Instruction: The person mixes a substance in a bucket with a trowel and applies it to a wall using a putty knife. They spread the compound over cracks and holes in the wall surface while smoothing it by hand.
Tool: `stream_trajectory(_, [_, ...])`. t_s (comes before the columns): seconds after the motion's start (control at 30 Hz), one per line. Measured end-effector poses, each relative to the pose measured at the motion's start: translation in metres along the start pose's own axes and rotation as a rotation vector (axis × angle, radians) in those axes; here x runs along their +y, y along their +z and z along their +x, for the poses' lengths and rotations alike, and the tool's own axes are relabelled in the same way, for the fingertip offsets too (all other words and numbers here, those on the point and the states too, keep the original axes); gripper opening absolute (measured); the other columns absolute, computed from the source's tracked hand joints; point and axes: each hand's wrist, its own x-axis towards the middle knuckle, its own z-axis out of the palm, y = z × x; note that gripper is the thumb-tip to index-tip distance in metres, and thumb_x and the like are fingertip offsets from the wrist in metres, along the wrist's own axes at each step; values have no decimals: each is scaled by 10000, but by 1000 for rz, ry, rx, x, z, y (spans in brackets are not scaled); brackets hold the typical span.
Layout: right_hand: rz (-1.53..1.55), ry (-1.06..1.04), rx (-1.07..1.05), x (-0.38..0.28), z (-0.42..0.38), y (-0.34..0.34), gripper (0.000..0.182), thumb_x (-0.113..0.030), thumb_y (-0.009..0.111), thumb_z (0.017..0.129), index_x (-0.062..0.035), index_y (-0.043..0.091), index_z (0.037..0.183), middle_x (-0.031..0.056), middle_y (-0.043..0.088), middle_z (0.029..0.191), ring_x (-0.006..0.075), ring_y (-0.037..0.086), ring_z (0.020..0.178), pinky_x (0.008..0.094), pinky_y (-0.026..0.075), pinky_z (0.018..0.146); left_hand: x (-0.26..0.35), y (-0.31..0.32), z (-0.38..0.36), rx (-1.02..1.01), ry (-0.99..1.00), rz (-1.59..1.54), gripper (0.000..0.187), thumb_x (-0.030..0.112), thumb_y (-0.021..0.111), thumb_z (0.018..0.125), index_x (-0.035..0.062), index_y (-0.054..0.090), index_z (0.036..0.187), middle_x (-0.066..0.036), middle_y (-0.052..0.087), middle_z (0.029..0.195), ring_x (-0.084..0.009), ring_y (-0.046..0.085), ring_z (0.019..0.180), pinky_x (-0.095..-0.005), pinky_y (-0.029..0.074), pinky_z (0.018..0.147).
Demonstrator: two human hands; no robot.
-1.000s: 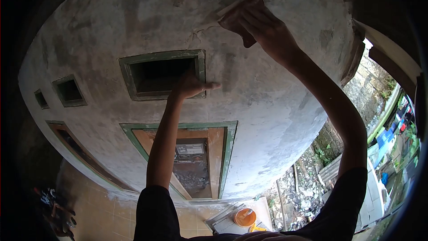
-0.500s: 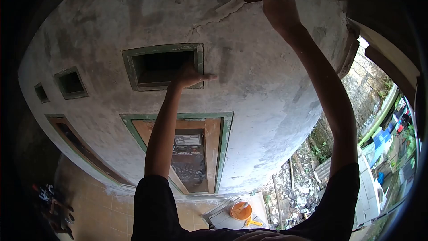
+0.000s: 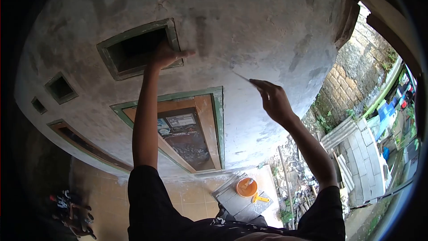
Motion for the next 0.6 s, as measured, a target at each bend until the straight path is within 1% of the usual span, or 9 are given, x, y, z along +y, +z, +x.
stream_trajectory(0.07, [191, 640, -140, 19, -30, -23, 276, -79, 570, 920, 25, 580, 1176, 159, 664, 995, 176, 675, 863, 310, 543, 810, 5, 3, -4, -1, -58, -20, 626, 315, 864, 680, -9, 593, 1141, -95, 669, 1044, -197, 634, 981, -331, 510, 880])
stream_trajectory(0.13, [870, 755, 116, 36, -68, -26, 287, -122, 583, 936, 63, 577, 1156, 125, 659, 1021, 149, 649, 934, 303, 528, 836, 0, 2, -2, -2, -81, -9, 493, 281, 841, 716, -18, 637, 1051, -80, 692, 970, -178, 652, 919, -314, 517, 836])
stream_trajectory(0.17, [972, 831, 170, 35, -79, -30, 311, -136, 599, 934, 96, 570, 1138, 112, 649, 1062, 182, 645, 965, 320, 524, 854, -8, 1, 0, 1, -84, 17, 443, 267, 830, 733, -23, 650, 1015, -78, 700, 952, -171, 658, 898, -308, 518, 816])
stream_trajectory(0.3, [1061, 967, 247, 51, -134, -20, 332, -151, 606, 930, 92, 569, 1153, 122, 657, 1068, 177, 650, 960, 321, 524, 860, -2, 9, -14, 72, -70, 107, 520, 284, 826, 739, -30, 623, 1100, -115, 695, 1033, -181, 656, 951, -315, 504, 842])
stream_trajectory(0.37, [1063, 1043, 230, 62, -168, -10, 331, -155, 605, 930, 88, 571, 1152, 121, 657, 1064, 178, 652, 956, 317, 524, 857, 12, 20, -37, 243, -139, 238, 626, 299, 820, 748, -55, 568, 1198, -166, 641, 1176, -201, 621, 1073, -316, 466, 934])
stream_trajectory(0.4, [1067, 1083, 209, 67, -182, -6, 330, -158, 605, 930, 85, 573, 1151, 120, 658, 1060, 178, 653, 952, 314, 524, 853, 9, 30, -48, 218, -154, 240, 626, 299, 820, 748, -55, 568, 1198, -166, 641, 1176, -201, 621, 1073, -316, 466, 934])
stream_trajectory(0.47, [1072, 1132, 202, 67, -210, 6, 328, -183, 589, 942, 72, 579, 1148, 114, 660, 1053, 170, 659, 932, 292, 527, 828, 3, 44, -73, 444, 73, 686, 657, 248, 782, 790, -69, 494, 1288, -198, 556, 1298, -222, 558, 1189, -337, 411, 1022])
stream_trajectory(0.53, [1054, 1321, 254, 70, -246, 23, 309, -237, 562, 958, 34, 609, 1098, 74, 669, 966, 124, 651, 809, 246, 513, 707, 14, 68, -98, 491, 150, 616, 592, 184, 744, 816, -69, 492, 1289, -203, 535, 1321, -243, 531, 1223, -362, 395, 1042])
stream_trajectory(0.6, [891, 1472, 233, 69, -297, 50, 309, -321, 515, 975, -35, 631, 954, 4, 618, 743, 66, 544, 600, 218, 374, 514, 9, 96, -130, 549, 210, 524, 531, 119, 706, 842, -68, 491, 1290, -208, 514, 1344, -265, 504, 1258, -387, 380, 1063])
